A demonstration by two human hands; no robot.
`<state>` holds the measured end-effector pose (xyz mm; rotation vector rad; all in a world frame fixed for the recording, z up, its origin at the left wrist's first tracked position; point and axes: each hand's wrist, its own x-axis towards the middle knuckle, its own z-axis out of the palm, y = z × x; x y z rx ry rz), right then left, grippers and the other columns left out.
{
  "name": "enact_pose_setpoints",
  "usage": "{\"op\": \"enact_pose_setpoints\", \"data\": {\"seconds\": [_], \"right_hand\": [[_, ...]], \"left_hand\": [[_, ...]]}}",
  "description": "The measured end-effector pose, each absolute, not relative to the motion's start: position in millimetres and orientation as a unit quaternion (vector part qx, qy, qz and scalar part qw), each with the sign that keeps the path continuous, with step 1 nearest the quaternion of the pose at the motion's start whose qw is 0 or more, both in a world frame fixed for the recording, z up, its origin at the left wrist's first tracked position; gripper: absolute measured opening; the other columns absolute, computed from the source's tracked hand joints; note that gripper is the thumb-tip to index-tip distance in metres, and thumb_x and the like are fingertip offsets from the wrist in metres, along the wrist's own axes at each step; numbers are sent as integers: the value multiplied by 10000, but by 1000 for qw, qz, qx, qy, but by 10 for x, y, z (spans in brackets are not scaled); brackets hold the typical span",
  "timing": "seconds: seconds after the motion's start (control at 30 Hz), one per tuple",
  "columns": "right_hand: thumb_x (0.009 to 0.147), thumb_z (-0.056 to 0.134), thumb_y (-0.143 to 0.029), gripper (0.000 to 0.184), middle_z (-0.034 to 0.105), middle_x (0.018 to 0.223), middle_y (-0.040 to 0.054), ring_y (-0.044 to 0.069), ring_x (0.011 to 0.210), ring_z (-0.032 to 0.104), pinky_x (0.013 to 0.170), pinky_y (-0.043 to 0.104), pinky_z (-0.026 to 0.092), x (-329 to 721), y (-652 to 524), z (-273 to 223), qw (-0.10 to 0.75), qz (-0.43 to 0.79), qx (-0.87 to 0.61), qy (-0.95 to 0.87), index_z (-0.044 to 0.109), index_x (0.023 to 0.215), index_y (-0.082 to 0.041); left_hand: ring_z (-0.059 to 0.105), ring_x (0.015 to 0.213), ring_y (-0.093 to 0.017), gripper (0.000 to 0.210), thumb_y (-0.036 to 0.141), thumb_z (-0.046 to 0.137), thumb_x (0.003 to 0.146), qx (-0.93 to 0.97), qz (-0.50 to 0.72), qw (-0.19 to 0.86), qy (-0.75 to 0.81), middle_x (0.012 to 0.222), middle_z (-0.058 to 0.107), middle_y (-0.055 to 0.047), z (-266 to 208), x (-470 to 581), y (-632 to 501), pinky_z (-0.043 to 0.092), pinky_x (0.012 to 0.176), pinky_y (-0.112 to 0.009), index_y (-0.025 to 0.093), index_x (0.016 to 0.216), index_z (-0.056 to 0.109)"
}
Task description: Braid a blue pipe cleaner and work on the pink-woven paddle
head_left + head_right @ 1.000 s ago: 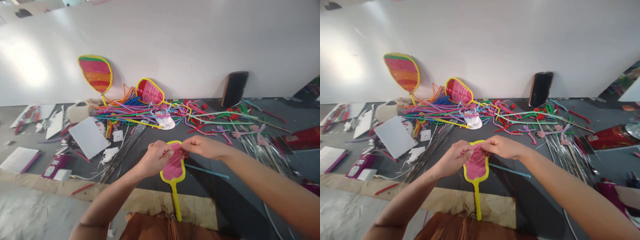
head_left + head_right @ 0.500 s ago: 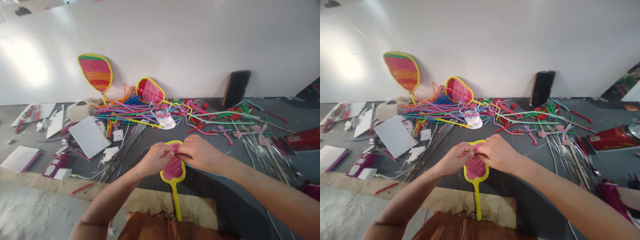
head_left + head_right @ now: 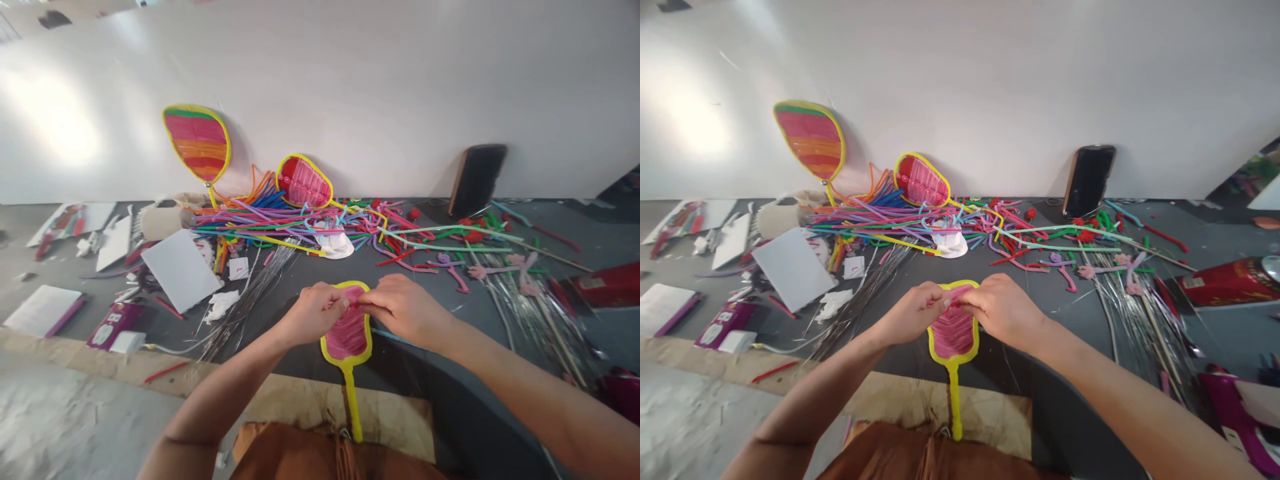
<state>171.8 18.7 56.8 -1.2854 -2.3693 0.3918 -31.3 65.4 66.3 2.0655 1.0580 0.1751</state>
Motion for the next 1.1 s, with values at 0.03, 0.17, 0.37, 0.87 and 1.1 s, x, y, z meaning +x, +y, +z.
{"op": "enact_pose_setpoints", "data": {"seconds": [0.03,0.17,0.37,0.87,1.1], "right_hand": [[902,523,-191,171,703,735,9,148,686,595,771,309,382,1707,172,554,212,109,-458,-856,690,921,-219],[887,442,-80,267,652,638,13,154,673,547,919,393,316,1622,110,511,192,-57,-435,-878,678,825,-189],[898,384,-56,327,592,571,-12,133,598,470,995,460,242,1573,145,452,201,-129,-386,-891,637,734,-181],[914,461,-169,223,645,615,-8,120,621,532,996,457,218,1595,200,434,230,24,-432,-872,632,771,-174],[893,409,-57,303,612,600,-30,115,629,497,1042,522,182,1531,132,546,222,-92,-374,-896,622,720,-186]], "left_hand": [[479,678,-129,286,316,412,868,811,71,403,417,654,489,14,647,-310,663,347,628,-237,169,638,498],[383,599,-99,306,358,399,870,771,70,481,411,618,401,41,591,-280,684,298,562,-229,168,635,446],[338,549,-87,346,389,392,872,741,56,516,425,568,346,51,569,-258,688,266,521,-227,170,606,422],[584,947,-189,246,277,490,893,851,146,265,429,806,697,-20,612,-318,560,291,972,-432,201,754,678],[479,554,-102,309,342,496,806,693,38,588,415,538,507,34,632,-318,776,353,558,-225,154,565,541]]}}
